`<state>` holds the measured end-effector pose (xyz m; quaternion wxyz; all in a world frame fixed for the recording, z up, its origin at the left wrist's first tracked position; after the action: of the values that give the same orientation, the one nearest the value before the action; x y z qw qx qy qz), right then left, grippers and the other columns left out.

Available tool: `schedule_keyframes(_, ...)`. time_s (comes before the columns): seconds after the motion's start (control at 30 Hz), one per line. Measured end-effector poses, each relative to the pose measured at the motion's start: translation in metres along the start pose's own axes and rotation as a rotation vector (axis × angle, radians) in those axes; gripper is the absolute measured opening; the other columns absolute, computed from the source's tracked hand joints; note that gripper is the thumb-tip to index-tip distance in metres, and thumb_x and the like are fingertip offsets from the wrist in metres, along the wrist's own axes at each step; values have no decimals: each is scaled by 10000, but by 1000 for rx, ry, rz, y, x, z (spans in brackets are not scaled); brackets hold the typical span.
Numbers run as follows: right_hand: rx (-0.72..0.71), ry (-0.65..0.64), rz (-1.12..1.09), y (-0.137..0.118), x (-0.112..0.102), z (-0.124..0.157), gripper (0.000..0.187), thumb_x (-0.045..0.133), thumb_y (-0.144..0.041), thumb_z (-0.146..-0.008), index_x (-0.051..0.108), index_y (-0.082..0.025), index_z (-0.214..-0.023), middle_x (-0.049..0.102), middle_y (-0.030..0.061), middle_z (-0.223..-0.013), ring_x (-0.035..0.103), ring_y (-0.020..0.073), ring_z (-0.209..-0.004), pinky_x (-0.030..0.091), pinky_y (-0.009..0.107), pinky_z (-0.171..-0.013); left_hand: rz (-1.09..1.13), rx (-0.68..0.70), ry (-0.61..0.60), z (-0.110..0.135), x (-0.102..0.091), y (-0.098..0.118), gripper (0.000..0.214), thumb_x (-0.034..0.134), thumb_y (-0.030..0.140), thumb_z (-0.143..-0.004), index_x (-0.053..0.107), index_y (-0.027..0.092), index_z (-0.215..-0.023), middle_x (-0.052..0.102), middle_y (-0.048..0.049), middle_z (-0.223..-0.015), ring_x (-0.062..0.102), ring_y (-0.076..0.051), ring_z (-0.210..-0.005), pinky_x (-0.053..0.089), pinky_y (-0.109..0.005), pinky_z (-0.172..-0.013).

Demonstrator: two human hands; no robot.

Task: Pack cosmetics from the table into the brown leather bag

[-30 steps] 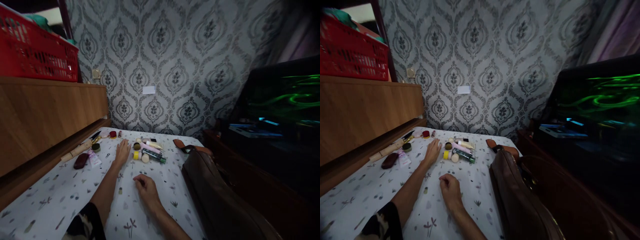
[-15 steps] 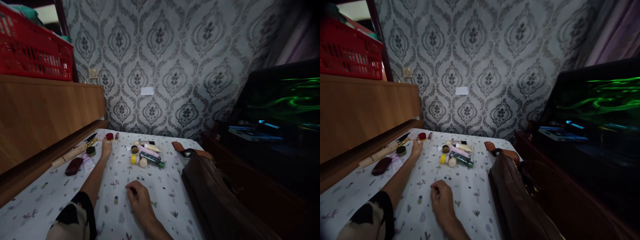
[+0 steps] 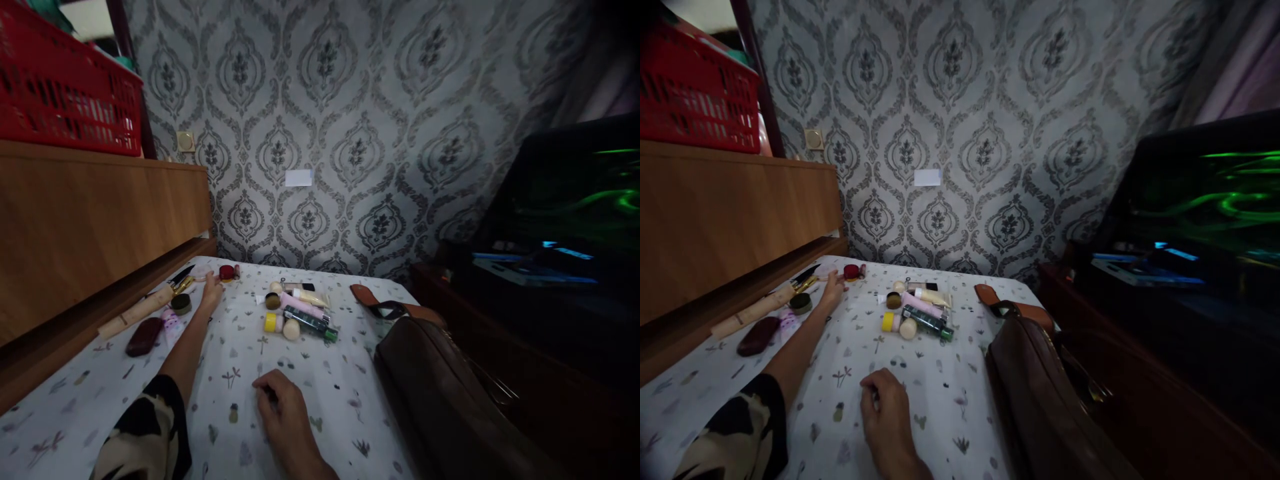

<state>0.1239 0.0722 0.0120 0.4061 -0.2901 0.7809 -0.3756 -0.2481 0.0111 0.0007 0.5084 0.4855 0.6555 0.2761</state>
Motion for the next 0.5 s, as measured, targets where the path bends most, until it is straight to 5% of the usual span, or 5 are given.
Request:
schedule_keyframes(0.33, -30, 3, 11, 0, 0, 1, 177, 489, -153, -833, 664, -179, -827, 650, 35, -767, 585, 156, -662, 400, 231, -575, -448, 198, 130, -8, -32, 19, 361, 595, 327, -934, 556, 169, -1256, 541, -106, -1337, 526, -279, -1225, 441, -527, -1023)
schedule_keyframes(0.5, -30, 9, 9, 0, 0, 0, 186, 495, -126, -815, 673, -182, -821, 644, 27, -753, 580, 149, -648, 395, 226, -568, -604, 254, 78, -13, -38, 22, 395, 503, 122, -876, 533, 95, -1269, 470, -244, -1412, 310, -390, -1411, 243, -603, -1123)
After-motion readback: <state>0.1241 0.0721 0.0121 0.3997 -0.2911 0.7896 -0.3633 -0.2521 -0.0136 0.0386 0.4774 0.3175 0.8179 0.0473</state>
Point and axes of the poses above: each hand's wrist, its own z-axis away from the middle knuckle, its own x-axis out of the palm, y = z × x, the point moved 2 cm from there along -z, towards the middle knuckle
